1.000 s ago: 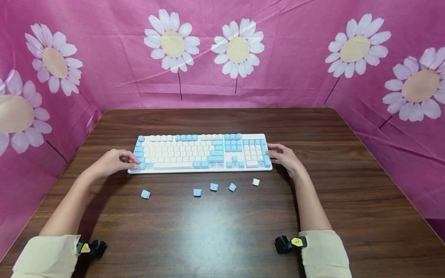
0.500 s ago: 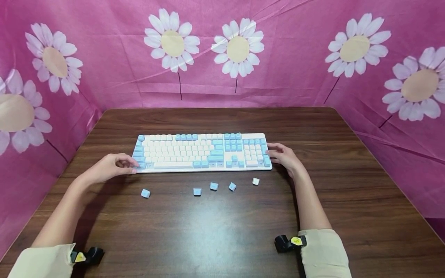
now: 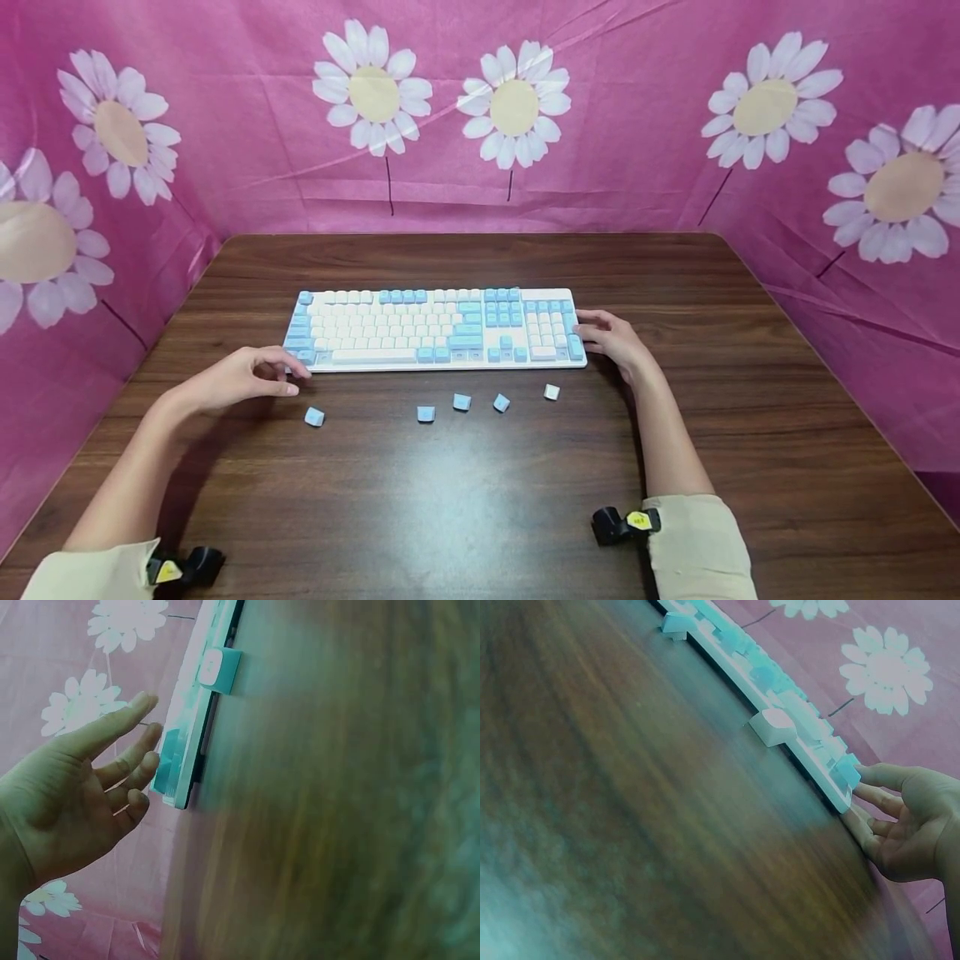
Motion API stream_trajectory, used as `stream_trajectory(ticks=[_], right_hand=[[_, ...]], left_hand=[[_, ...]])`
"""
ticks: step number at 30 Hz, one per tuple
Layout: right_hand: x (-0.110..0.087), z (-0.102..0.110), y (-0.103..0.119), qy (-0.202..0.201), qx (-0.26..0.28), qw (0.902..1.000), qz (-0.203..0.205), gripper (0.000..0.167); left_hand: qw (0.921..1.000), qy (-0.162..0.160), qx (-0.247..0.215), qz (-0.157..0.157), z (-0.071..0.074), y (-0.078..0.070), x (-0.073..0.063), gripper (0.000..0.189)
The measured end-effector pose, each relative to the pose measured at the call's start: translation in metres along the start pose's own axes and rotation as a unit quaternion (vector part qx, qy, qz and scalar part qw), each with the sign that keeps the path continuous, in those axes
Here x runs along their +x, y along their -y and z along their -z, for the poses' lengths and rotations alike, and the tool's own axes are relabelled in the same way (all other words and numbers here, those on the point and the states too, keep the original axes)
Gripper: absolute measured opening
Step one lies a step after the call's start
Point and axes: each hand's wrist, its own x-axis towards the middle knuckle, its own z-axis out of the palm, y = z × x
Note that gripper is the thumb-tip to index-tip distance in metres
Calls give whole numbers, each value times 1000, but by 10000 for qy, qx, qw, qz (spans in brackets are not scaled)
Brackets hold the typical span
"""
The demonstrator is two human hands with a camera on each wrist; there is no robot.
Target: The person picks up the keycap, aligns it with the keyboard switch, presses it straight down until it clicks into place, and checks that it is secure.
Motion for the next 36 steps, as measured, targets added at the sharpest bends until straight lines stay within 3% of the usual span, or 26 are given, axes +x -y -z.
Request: stream_trajectory(ticks=[7,17,21,36], right_hand=[[-4,-1,6,78,69,9999,-69,61],[-2,-1,1,7,72,9999,-76,63],[-3,0,1,43,66,10000,-22,63],[0,1,-2,-22,64,9999,89,61]], left_hand=[[9981,518,-112,-302,-4,2,-1,26],[9953,798,-246,-499,-12,1,-3,30],[9944,923,-292,-417,-14,1,-2,32],[9936,1020,-241,-426,-23,2,1,34]])
